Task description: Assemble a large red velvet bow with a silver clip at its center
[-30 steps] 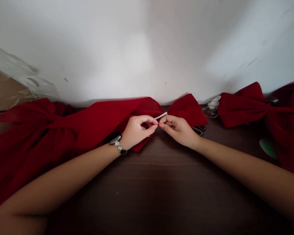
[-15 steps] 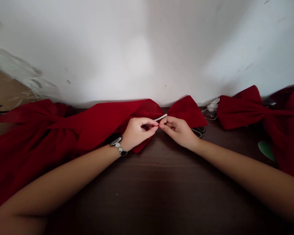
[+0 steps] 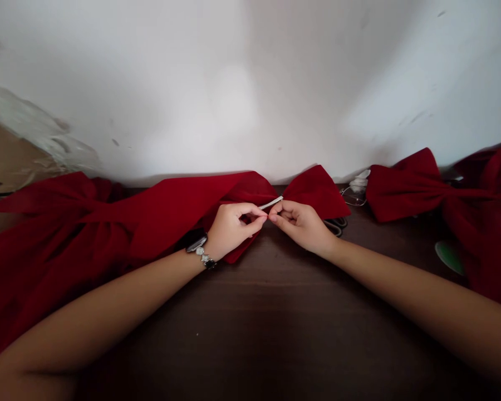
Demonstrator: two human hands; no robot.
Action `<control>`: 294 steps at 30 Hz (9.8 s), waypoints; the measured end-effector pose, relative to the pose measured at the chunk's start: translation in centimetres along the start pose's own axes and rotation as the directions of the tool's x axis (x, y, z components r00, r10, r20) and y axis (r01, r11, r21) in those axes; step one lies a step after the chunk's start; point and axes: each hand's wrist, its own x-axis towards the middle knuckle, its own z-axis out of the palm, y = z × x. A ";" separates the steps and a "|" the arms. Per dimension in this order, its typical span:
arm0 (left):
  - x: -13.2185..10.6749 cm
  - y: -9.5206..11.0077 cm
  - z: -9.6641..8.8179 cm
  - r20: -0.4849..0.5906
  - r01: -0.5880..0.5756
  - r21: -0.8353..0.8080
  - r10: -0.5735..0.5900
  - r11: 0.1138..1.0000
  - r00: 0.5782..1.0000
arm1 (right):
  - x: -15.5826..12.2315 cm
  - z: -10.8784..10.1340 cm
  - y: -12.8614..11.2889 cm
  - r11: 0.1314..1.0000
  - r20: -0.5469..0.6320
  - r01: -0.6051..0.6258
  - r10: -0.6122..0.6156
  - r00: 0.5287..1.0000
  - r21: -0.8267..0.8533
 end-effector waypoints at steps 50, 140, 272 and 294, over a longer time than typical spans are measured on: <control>0.3 0.8 -0.6 0.075 0.135 -0.189 -0.123 0.973 0.990 | -0.3 -0.2 -0.2 0.999 -0.059 0.018 -0.020 0.998 -0.027; 0.5 0.0 -0.4 0.220 -0.075 -0.025 0.078 0.997 0.972 | -0.4 -0.4 -0.5 0.999 -0.142 0.023 -0.017 0.990 0.040; -0.5 -0.2 -0.2 0.217 -0.475 0.119 0.444 0.872 0.869 | 0.2 -0.5 -0.1 0.993 0.197 -0.048 0.026 0.980 0.109; 0.9 0.8 -0.9 0.391 0.501 -0.533 -0.326 0.682 0.860 | -1.1 0.2 -0.7 0.935 -0.061 0.172 -0.200 0.978 -0.310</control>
